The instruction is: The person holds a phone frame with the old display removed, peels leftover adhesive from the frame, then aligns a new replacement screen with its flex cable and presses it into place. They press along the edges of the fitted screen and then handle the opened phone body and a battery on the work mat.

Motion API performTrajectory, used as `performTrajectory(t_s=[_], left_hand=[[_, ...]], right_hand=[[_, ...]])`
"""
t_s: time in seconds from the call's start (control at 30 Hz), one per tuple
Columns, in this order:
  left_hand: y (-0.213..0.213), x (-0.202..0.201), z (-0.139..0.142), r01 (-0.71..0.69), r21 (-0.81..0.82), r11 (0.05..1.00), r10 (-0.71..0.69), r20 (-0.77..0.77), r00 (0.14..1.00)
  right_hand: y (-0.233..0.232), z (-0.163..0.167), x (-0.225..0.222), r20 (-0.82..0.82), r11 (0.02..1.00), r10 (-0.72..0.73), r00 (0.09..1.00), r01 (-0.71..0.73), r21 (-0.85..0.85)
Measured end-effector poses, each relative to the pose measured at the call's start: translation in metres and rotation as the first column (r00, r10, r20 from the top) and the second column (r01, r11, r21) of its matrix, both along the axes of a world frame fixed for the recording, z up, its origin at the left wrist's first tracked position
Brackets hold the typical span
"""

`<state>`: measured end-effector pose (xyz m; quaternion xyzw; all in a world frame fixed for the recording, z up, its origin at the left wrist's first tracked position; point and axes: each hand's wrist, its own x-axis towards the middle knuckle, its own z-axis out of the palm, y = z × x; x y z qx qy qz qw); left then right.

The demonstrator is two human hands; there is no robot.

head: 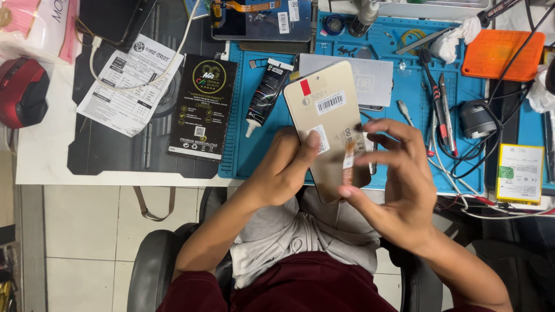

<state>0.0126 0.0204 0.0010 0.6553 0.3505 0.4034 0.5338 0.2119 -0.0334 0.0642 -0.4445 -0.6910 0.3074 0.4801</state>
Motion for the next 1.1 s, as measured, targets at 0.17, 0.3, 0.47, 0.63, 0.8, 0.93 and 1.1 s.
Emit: performTrajectory(t_s=[0.17, 0.3, 0.47, 0.63, 0.8, 0.93, 1.1], left_hand=[[-0.007, 0.001, -0.013, -0.01, -0.073, 0.997, 0.008, -0.022, 1.0], [-0.001, -0.001, -0.004, 0.097, -0.092, 0.991, -0.085, 0.129, 0.988], [0.005, 0.001, 0.016, 0.191, -0.156, 0.969, -0.174, 0.118, 0.978], [0.008, 0.003, 0.022, 0.22, -0.169, 0.961, -0.206, 0.098, 0.974], [0.006, 0.002, 0.017, 0.215, -0.13, 0.968, -0.177, 0.258, 0.95], [0.006, 0.002, 0.014, 0.175, -0.139, 0.975, -0.142, 0.22, 0.965], [0.006, 0.0, 0.012, 0.182, -0.138, 0.974, -0.145, 0.238, 0.96]], right_hand=[[0.001, -0.004, -0.004, 0.057, 0.997, -0.04, 0.998, 0.044, -0.071], [0.001, -0.006, -0.006, -0.037, 0.994, -0.013, 0.999, 0.009, -0.106], [0.003, -0.006, -0.01, -0.069, 0.992, 0.001, 0.998, -0.01, -0.129], [0.003, -0.005, -0.011, -0.069, 0.986, -0.02, 0.997, 0.009, -0.165], [0.002, -0.006, -0.007, -0.094, 0.983, 0.007, 0.996, -0.025, -0.184], [0.003, -0.002, 0.006, -0.186, 0.967, 0.094, 0.978, -0.134, -0.218], [-0.002, 0.007, 0.022, 0.008, 0.964, 0.123, 0.992, -0.118, -0.236]])
